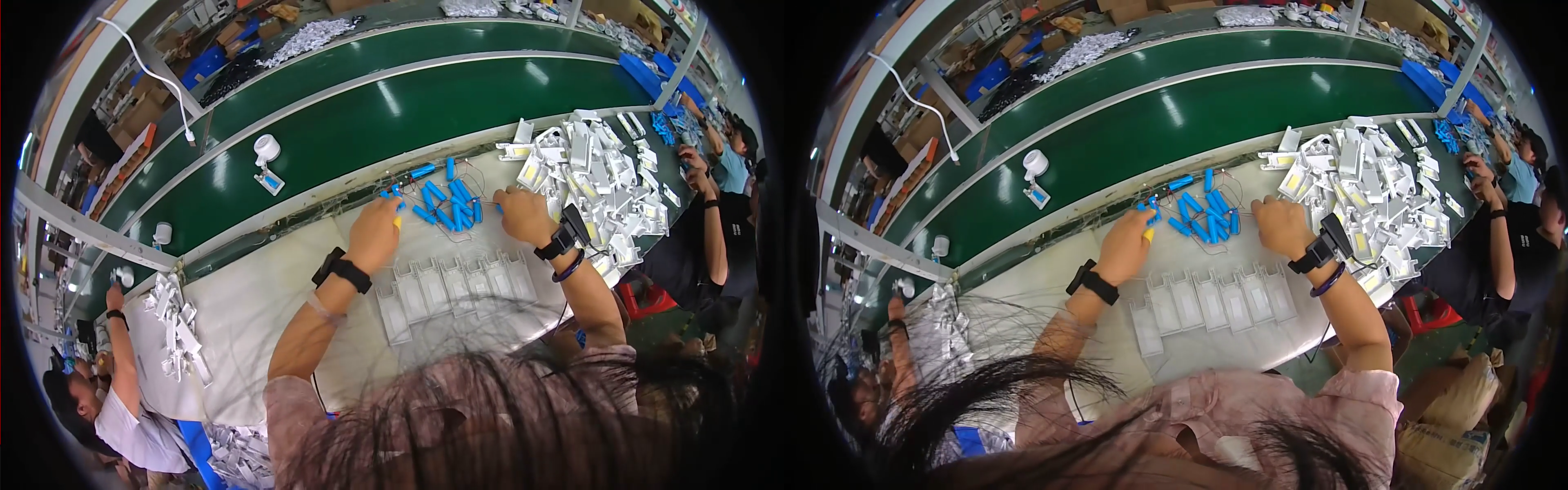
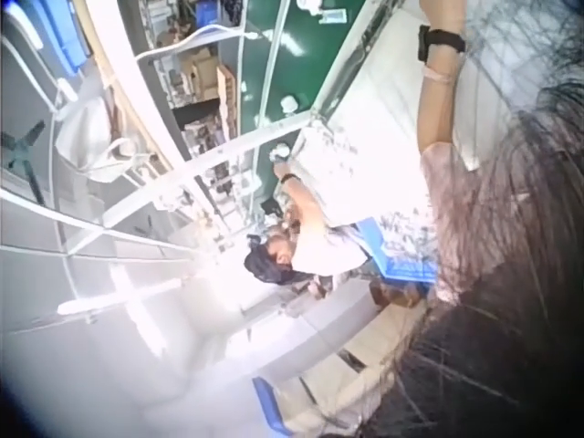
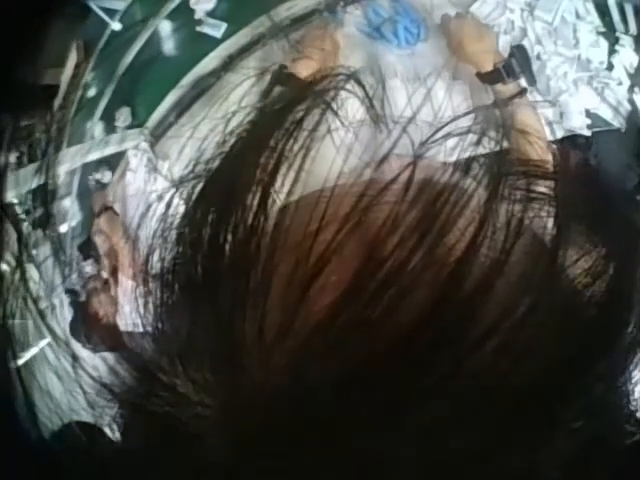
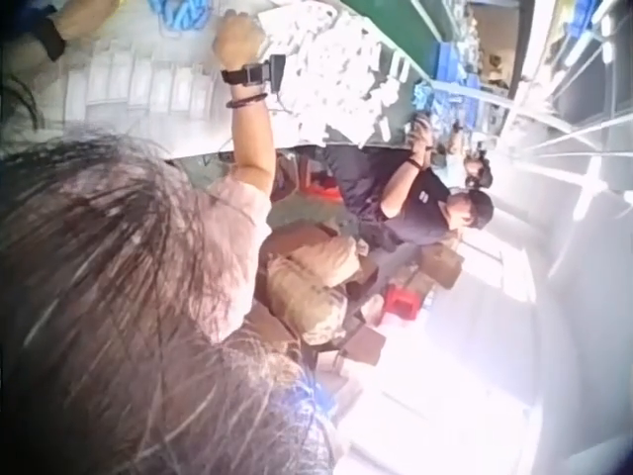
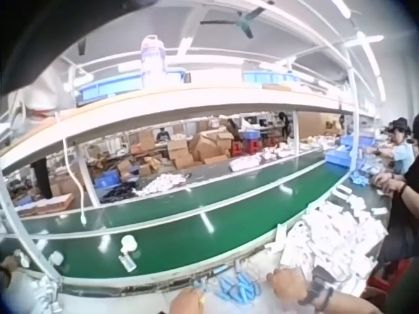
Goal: Assembling small LED lighting components and placing them into trays on a factory production line.
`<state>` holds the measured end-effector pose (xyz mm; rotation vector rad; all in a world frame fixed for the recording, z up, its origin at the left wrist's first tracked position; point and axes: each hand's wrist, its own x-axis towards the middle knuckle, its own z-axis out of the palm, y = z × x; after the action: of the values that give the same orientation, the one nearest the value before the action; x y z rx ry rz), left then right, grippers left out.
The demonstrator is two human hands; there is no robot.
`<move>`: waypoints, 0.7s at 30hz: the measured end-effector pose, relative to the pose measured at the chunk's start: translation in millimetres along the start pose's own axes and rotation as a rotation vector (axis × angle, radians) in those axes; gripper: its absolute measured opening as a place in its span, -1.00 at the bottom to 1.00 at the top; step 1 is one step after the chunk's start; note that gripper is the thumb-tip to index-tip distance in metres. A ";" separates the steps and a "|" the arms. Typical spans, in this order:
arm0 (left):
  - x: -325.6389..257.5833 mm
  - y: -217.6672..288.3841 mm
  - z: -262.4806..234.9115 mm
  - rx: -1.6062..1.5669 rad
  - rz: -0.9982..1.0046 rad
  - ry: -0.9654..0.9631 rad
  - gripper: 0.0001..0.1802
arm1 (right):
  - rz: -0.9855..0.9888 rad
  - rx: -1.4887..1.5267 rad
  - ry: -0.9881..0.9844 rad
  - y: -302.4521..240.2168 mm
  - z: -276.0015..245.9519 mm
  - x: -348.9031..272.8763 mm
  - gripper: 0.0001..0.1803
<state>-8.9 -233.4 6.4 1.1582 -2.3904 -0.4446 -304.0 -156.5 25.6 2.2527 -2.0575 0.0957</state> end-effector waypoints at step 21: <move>37.6 -35.5 8.8 0.053 -0.266 0.112 -0.63 | 0.169 0.965 -0.138 11.1 -28.5 -109.9 -0.81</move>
<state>-10.9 -283.8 -8.2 1.4931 -2.1729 -0.3907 -324.6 -45.7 42.5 2.5392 -2.6369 1.2104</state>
